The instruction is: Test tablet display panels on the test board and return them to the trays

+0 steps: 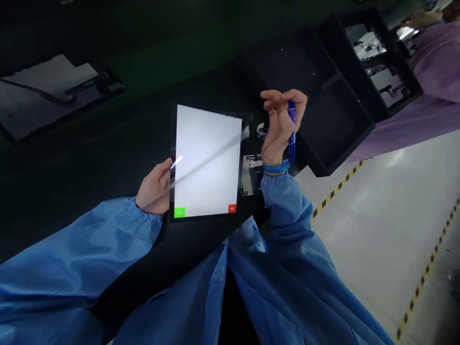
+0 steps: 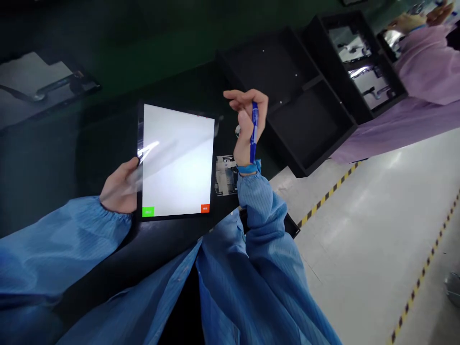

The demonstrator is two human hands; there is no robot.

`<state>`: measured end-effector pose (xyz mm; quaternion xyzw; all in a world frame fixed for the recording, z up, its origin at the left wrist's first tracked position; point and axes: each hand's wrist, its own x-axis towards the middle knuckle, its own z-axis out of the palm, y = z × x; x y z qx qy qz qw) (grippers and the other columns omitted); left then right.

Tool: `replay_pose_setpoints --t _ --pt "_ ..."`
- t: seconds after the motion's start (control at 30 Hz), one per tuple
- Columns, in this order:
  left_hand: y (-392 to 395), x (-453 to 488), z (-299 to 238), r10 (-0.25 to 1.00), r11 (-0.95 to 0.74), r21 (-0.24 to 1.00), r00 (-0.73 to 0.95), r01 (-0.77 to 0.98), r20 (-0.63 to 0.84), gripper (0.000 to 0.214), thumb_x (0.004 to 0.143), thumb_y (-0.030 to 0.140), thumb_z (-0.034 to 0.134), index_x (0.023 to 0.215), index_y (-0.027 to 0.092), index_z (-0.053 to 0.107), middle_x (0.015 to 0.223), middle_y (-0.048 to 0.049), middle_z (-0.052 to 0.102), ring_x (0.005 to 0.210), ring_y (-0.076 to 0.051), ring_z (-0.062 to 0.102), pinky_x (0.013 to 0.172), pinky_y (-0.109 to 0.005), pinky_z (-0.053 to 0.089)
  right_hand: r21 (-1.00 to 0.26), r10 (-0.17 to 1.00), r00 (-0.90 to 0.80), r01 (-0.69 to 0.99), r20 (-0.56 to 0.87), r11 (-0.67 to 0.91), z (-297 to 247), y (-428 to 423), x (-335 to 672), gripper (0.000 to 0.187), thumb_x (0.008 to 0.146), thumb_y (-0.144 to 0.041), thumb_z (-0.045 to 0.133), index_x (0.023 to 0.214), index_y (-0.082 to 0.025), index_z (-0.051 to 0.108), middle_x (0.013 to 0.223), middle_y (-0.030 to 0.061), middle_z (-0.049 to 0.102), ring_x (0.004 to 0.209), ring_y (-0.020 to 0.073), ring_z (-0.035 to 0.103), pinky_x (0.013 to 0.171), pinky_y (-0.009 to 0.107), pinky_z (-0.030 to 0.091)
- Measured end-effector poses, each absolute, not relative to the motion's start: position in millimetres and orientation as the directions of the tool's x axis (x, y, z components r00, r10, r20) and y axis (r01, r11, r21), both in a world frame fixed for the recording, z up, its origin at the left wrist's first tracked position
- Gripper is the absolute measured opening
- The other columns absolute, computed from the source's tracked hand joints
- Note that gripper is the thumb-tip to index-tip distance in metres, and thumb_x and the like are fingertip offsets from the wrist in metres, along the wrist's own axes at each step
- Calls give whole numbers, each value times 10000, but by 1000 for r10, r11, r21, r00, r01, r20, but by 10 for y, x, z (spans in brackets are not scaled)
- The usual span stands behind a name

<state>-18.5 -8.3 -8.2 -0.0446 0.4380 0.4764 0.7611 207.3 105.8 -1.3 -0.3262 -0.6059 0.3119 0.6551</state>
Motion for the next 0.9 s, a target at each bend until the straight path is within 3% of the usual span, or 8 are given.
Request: replay_pose_setpoints --t 0.07,0.17,0.3,0.4,0.57,0.63,0.77,0.9 --pt "-79 -181 -20 618 557 304 140 -773 -774 478 1048 350 261 1249 152 646 909 -45 753 952 -231 719 889 -347 571 -761 767 9 130 642 636 114 913 2126 138 940 -338 477 1052 -267 435 1157 57 645 1069 211 619 976 393 487" --pt "-90 -162 80 602 584 255 201 -771 -773 512 1062 378 252 1270 101 630 965 -67 752 1012 -245 702 940 -369 545 -675 741 -285 306 608 671 265 714 2130 172 942 -320 544 1104 -291 495 1262 23 622 1202 220 596 1045 433 491" --pt "-103 -153 109 589 589 184 263 -787 -764 535 1059 416 258 1287 98 622 1016 -71 747 1054 -262 687 998 -402 510 -469 626 -717 458 307 755 293 559 1963 541 846 -494 719 1323 -325 529 1470 2 497 1482 330 311 1208 592 310" --pt "-95 -170 51 584 586 147 289 -797 -758 542 1043 445 268 1304 124 618 1050 -75 741 1062 -272 685 1012 -423 501 -367 577 -802 496 153 787 166 463 1841 746 769 -572 788 1412 -317 509 1578 31 363 1528 370 151 1232 656 186" --pt "-62 -204 -49 604 570 265 178 -778 -777 501 1022 388 316 1342 119 591 1041 -100 739 1017 -274 699 977 -416 527 -257 553 -776 493 303 831 -69 291 1875 221 960 -389 623 1087 -222 693 1418 79 565 1408 254 455 1194 491 409" --pt "-50 -205 -45 588 573 288 140 -767 -797 489 1020 370 321 1340 120 594 1015 -95 742 995 -268 704 958 -406 539 -239 541 -732 486 415 841 -46 250 1947 127 968 -322 616 992 -225 694 1341 70 626 1332 230 543 1137 438 492" --pt "-38 -199 30 537 564 237 133 -791 -833 487 1036 363 290 1271 108 633 944 -84 746 976 -254 709 944 -380 548 -348 630 -514 543 582 764 166 229 2171 192 929 -241 665 1118 -272 666 1334 62 630 1197 228 643 977 412 596" --pt "-49 -230 61 506 504 179 120 -845 -854 408 1030 306 318 1100 129 678 862 -49 748 966 -244 712 948 -358 552 -500 797 -245 668 552 551 159 243 2474 214 936 -183 621 1107 -294 687 1111 28 727 953 209 719 798 374 611"
